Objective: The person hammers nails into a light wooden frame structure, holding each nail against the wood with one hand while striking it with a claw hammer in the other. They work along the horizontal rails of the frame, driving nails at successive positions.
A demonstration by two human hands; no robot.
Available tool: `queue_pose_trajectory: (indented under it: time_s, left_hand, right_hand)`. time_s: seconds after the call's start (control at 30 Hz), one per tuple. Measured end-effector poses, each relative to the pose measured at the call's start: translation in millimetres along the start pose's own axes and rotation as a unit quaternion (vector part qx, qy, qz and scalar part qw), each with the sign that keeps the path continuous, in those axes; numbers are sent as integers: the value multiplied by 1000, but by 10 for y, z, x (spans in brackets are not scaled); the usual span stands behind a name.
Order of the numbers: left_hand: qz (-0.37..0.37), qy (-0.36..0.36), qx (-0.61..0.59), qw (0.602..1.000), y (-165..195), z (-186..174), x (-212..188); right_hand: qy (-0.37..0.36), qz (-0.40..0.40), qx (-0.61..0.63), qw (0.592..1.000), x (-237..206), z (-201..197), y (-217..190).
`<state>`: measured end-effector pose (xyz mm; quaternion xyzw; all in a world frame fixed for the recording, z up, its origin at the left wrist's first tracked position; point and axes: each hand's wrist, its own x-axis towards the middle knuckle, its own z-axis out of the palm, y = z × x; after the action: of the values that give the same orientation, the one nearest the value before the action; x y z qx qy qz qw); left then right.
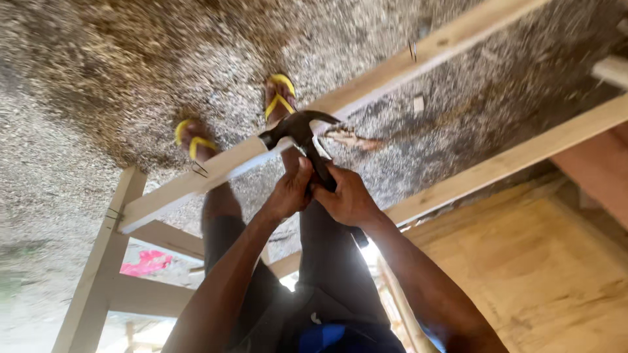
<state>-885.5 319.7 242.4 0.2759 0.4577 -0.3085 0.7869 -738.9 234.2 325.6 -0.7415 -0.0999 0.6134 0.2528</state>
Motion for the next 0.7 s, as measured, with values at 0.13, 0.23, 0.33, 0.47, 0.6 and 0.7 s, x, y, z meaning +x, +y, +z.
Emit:
queue_pose_trajectory:
  time_s: [0.13,0.23,0.33,0.47,0.6,0.7]
  left_hand:
    - [-29,-42,82,995,-114,246,125]
    - [-36,-124,105,986,-176,438,206]
    - [-72,-162,157,972,-266,687,316]
    - [-66,-234,224,944,-435,1076,482]
    - [-55,-288,297,909,-591,1438,664]
    - [-55,-328,344,878,-712,1829,847]
  right_hand:
    - [60,-39,95,993,-232,-58,412]
    - [96,-8,189,977,-471,-33,736]
    - [149,10,235,961,-694,11,1087]
    - [219,91,247,940,-965,42,1591]
    - [206,149,485,837,-1159,67,2103]
    - [239,118,530,805,-1402,24,2517]
